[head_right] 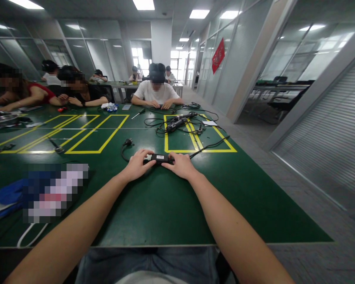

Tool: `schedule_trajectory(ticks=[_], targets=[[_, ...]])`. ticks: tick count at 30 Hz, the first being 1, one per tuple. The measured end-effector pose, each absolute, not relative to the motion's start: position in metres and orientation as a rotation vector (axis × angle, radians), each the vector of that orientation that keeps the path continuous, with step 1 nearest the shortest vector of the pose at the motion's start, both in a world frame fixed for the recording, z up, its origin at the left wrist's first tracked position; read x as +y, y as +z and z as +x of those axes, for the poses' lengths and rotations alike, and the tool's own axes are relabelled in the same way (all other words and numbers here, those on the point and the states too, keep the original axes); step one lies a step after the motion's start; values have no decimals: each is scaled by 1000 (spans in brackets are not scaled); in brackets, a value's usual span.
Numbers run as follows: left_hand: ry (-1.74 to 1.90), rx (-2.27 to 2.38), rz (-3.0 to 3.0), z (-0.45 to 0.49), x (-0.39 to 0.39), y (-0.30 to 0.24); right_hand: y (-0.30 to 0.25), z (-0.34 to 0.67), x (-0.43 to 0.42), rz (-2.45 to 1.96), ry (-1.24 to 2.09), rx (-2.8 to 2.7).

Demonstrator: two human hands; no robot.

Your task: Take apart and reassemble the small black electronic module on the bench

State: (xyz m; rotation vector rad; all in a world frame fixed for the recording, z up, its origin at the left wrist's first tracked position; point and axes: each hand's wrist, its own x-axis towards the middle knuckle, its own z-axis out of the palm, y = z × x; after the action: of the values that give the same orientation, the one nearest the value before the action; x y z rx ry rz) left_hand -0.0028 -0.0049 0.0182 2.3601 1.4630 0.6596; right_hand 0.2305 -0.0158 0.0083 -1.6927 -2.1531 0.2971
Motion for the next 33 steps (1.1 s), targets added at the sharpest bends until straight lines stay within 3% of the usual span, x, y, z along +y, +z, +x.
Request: schedule_trajectory(ticks=[19, 27, 33], targets=[[920, 1625, 2208, 2, -2, 18, 6, 225, -17, -1699, 259, -2122], [648, 1971, 2199, 1, -8, 21, 4, 227, -17, -1669, 286, -2115], [604, 1675, 2415, 3, -13, 27, 3, 225, -16, -1682, 273, -2100]])
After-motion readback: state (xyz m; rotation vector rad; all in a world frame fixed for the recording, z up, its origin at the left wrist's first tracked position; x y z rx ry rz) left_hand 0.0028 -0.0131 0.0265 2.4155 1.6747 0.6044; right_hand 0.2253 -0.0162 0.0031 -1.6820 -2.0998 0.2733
